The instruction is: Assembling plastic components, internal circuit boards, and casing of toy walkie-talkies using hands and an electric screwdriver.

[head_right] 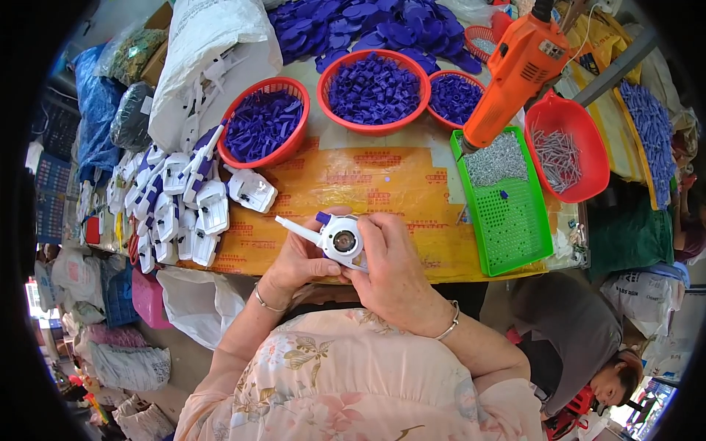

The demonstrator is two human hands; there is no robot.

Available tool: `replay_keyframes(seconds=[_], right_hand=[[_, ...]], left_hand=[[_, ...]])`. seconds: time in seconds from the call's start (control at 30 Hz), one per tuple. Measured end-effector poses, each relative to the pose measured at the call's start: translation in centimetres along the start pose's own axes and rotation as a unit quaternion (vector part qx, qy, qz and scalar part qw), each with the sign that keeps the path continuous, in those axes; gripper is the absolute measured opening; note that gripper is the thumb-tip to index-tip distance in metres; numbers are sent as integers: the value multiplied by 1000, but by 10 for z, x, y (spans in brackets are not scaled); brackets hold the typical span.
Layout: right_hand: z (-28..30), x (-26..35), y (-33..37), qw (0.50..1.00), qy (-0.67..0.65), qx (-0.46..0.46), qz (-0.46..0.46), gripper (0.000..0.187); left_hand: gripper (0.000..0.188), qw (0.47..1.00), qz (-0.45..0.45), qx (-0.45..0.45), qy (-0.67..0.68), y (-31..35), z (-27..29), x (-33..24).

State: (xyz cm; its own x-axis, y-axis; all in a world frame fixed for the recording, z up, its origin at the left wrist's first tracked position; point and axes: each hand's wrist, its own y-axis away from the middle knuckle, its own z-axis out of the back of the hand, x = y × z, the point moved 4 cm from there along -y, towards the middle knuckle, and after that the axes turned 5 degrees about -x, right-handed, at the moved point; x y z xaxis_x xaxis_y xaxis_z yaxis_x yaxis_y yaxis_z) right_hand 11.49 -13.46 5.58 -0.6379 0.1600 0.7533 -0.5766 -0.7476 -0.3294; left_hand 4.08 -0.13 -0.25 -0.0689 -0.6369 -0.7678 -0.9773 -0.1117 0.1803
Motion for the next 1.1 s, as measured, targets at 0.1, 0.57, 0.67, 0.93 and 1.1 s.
replay_keyframes(seconds=[0.1,0.57,0.67,0.93,1.1], right_hand=[[-2,-1,0,1000,5,1,-6,62],[-5,-3,0,999,16,-10,29,64],[-6,-6,1,999,11,-26,41,65],[-8,-9,2,994,29,-59,83,68],[-9,-7,5,991,54,-60,107,70]], left_hand=[[75,998,-50,-1,-28,-1,-1,1],[68,992,-27,-79,-98,-5,3,2],[68,993,-28,-74,-89,-5,1,0],[66,994,-27,-63,-82,-4,-1,-1],[69,995,-17,-57,-83,-2,0,2]])
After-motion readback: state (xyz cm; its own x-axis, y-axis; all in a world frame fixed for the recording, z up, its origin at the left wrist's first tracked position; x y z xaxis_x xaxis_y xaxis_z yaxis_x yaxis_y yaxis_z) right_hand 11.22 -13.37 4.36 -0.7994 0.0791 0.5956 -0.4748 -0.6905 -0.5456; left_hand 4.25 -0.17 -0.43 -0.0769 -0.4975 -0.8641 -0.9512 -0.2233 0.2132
